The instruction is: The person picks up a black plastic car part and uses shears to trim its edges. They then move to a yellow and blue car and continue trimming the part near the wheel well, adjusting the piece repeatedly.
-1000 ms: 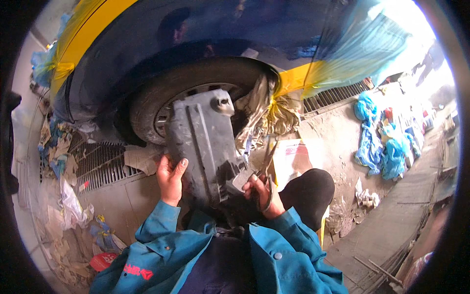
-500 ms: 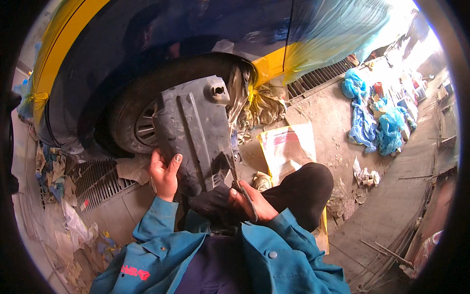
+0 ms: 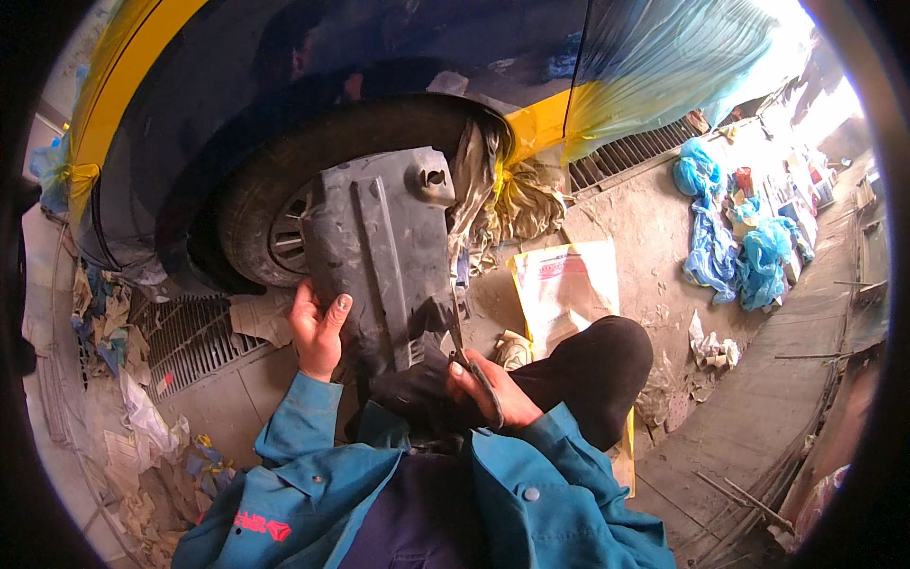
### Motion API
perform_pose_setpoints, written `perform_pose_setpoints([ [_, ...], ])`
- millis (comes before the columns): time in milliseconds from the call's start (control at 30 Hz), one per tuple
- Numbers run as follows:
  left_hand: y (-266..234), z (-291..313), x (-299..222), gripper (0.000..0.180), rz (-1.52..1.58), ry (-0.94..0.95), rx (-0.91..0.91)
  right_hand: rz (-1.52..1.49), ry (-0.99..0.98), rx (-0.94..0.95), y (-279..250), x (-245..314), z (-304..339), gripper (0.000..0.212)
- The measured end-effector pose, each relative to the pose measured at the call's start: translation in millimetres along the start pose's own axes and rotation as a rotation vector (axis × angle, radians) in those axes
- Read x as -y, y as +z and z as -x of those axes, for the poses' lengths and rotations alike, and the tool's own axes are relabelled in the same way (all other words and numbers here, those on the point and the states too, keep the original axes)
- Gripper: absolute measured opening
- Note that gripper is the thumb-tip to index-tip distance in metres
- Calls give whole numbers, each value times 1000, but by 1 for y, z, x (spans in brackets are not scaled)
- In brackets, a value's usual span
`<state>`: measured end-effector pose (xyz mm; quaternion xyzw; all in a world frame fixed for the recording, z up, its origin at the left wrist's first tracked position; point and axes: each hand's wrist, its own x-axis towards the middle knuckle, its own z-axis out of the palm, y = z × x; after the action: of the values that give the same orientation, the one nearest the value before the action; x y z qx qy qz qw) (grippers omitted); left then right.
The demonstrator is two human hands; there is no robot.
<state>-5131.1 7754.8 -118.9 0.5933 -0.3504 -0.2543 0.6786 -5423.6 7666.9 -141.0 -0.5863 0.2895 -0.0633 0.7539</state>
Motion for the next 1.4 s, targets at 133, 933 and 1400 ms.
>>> perform_pose_setpoints([
  [133, -2, -5, -1, 48, 21, -10, 9, 41, 2, -44, 5, 1, 2, 44],
  [933, -18, -11, -3, 56, -23, -67, 149, 53, 82, -109, 24, -3, -21, 47],
  [1400, -12, -13, 7, 54, 92, -143, 116, 95, 26, -256, 29, -4, -17, 41],
])
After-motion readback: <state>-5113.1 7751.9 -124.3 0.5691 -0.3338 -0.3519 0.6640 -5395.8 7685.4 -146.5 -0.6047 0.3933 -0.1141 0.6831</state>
